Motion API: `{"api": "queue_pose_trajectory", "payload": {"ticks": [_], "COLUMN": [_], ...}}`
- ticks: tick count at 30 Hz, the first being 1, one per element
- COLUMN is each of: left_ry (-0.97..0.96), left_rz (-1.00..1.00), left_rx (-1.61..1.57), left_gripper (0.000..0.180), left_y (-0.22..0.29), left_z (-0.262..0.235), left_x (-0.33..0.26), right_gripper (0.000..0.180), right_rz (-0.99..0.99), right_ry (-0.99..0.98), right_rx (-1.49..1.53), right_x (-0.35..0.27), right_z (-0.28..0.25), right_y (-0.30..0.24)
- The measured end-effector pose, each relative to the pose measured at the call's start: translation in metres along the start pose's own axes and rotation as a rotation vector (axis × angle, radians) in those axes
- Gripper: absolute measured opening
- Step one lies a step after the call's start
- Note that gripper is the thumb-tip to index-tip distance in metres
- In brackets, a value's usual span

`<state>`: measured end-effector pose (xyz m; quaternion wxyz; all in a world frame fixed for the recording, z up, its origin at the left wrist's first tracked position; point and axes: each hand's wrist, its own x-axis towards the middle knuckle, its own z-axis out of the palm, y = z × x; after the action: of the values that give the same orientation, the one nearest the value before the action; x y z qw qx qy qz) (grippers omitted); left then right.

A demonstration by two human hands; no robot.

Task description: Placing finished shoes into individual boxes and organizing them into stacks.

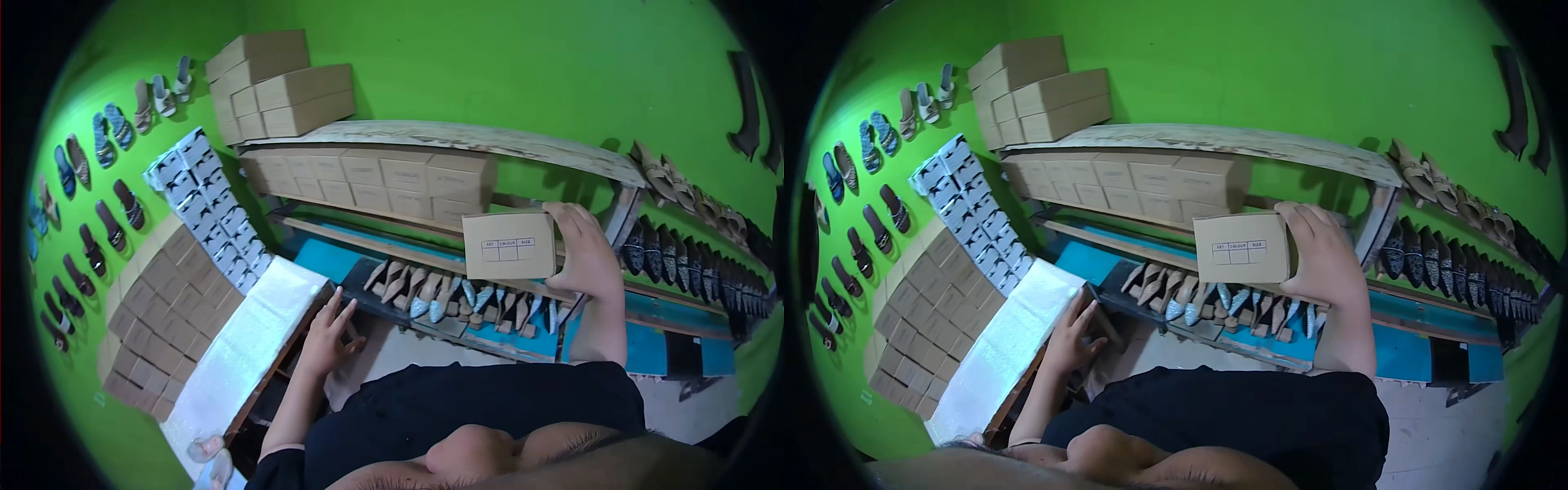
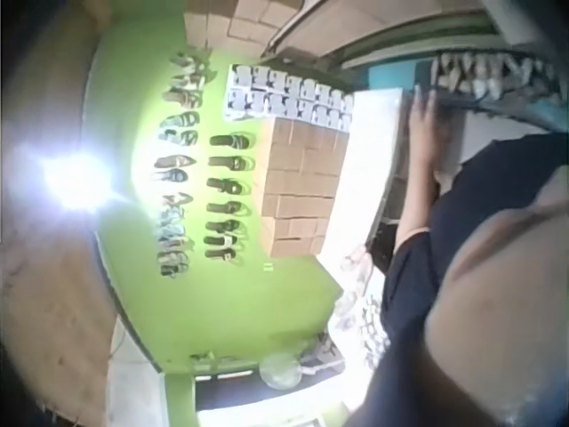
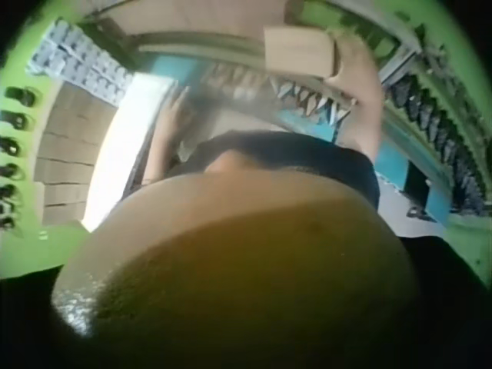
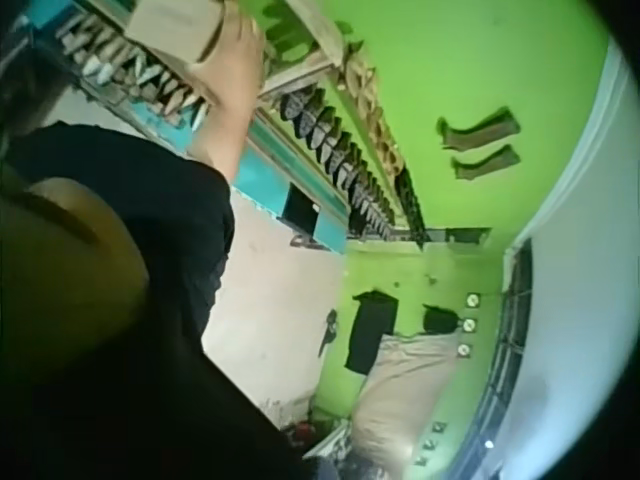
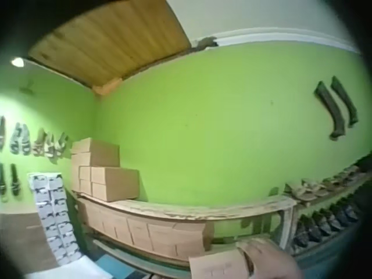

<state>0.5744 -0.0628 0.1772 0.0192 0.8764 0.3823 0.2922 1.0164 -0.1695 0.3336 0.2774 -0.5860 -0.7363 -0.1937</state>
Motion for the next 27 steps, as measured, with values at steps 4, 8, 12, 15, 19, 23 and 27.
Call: {"api": "queue_pose_trajectory", "payload": {"ticks": [4, 8, 12, 15, 19, 23, 27], "left_ry": [-0.173, -0.174, -0.142, -0.147, -0.162, -0.188, -0.216], "left_rz": [0.002, 0.058, 0.09, 0.076, 0.044, 0.004, -0.069], "left_rx": [0.023, -0.02, -0.041, -0.03, 0.021, 0.059, 0.079], "left_gripper": [0.08, 0.08, 0.078, 0.078, 0.078, 0.078, 0.078], "left_y": [0.026, 0.033, 0.037, 0.041, 0.044, 0.042, 0.039], "left_z": [0.029, 0.065, 0.088, 0.096, 0.1, 0.1, 0.098], "left_x": [0.041, 0.07, 0.084, 0.086, 0.083, 0.072, 0.06], "right_gripper": [0.097, 0.1, 0.096, 0.099, 0.097, 0.094, 0.092], "right_rz": [-0.039, -0.113, -0.099, -0.051, 0.089, 0.128, 0.156], "right_ry": [0.069, 0.169, 0.187, 0.116, 0.001, 0.065, 0.096], "right_rx": [-0.107, -0.142, -0.098, -0.008, 0.124, 0.181, 0.198], "right_x": [-0.01, -0.015, -0.022, -0.021, -0.022, -0.017, -0.013], "right_z": [0.026, 0.095, 0.163, 0.199, 0.226, 0.244, 0.245], "right_y": [0.049, 0.119, 0.162, 0.179, 0.184, 0.196, 0.195]}}
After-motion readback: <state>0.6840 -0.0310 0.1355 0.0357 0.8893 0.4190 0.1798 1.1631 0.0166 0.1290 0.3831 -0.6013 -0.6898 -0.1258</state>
